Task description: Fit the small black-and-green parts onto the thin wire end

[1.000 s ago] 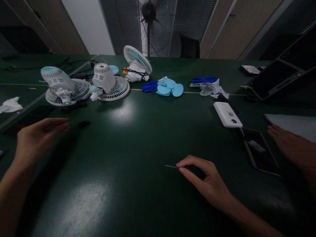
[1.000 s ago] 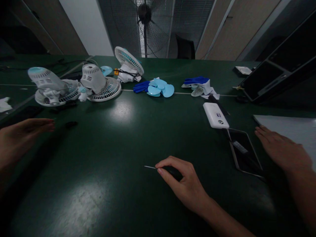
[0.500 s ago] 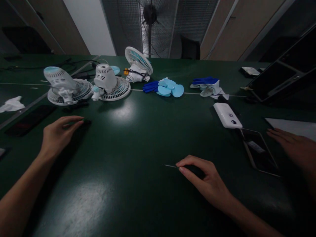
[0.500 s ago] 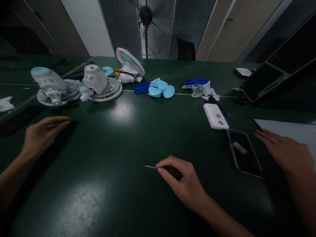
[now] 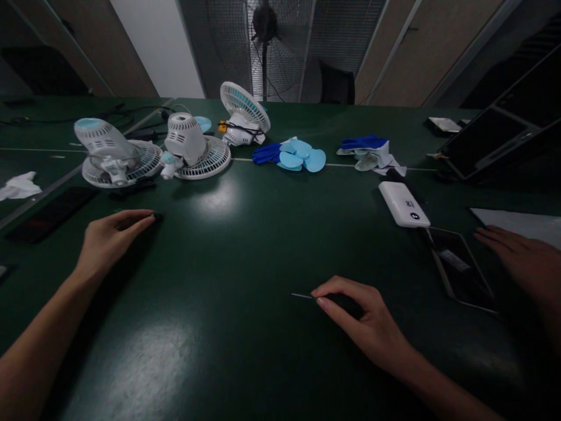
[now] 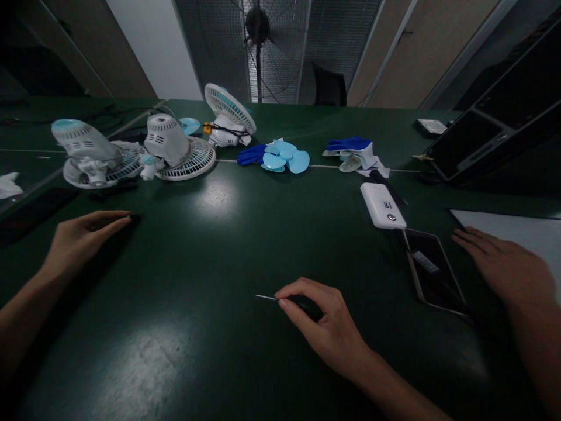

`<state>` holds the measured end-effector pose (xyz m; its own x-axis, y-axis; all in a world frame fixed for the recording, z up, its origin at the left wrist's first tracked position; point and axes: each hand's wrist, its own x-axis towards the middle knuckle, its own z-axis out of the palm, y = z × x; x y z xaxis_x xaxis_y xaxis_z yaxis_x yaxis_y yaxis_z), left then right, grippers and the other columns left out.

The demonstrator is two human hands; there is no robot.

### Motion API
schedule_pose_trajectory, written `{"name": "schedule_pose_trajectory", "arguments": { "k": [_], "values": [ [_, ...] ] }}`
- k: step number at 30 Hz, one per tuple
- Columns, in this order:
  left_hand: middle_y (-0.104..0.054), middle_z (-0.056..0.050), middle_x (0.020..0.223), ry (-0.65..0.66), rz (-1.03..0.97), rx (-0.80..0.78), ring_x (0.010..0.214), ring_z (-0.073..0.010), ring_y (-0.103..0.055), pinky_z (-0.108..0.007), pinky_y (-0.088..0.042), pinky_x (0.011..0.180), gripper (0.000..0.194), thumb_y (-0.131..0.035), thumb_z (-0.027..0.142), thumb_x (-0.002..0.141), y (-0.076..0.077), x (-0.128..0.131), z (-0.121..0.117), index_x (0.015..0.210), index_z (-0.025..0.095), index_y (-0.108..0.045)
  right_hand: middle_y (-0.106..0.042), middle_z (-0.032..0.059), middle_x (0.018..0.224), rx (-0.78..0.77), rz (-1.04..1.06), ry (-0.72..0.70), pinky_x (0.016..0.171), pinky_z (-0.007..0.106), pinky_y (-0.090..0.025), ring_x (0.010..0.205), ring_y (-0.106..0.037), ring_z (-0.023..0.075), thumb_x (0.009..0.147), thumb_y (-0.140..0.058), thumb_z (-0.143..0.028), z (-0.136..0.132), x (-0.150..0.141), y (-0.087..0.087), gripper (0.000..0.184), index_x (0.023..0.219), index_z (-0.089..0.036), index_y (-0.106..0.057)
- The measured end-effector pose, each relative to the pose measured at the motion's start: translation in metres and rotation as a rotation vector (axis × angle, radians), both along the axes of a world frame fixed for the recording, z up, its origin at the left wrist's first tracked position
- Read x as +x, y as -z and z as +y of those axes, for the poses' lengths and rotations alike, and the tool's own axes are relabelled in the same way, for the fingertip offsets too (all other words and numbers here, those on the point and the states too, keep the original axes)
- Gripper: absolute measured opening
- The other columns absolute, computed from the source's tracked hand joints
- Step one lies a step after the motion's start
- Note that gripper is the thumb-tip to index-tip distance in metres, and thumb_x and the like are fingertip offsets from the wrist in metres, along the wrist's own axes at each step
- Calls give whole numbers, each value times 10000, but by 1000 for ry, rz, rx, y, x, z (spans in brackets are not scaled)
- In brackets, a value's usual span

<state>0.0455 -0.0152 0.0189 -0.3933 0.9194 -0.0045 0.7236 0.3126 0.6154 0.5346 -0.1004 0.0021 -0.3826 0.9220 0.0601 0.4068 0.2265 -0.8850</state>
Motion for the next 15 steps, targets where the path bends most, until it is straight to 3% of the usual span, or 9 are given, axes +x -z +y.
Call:
{"name": "schedule_pose_trajectory", "arguments": {
  "k": [4, 15],
  "values": [
    [-774, -61, 1203, -12, 12, -10, 1073, -269, -697, -284, -522, 820, 609, -725, 575, 827, 2, 0, 1, 1296, 186, -722, -797, 10, 991, -1, -9, -2, 799, 309, -574, 920, -758, 199, 1002, -664, -239, 0, 0, 0, 132, 1069, -274, -772],
    [-759, -40, 1260, 21, 17, 43, 1215, -298, -668, -388, -466, 1079, 591, -730, 590, 845, 10, -2, -3, 1298, 211, -722, -800, 19, 989, 0, -17, -1, 800, 315, -574, 920, -762, 204, 1001, -666, -247, 0, -1, 1, 116, 1055, -260, -768]
  ]
}}
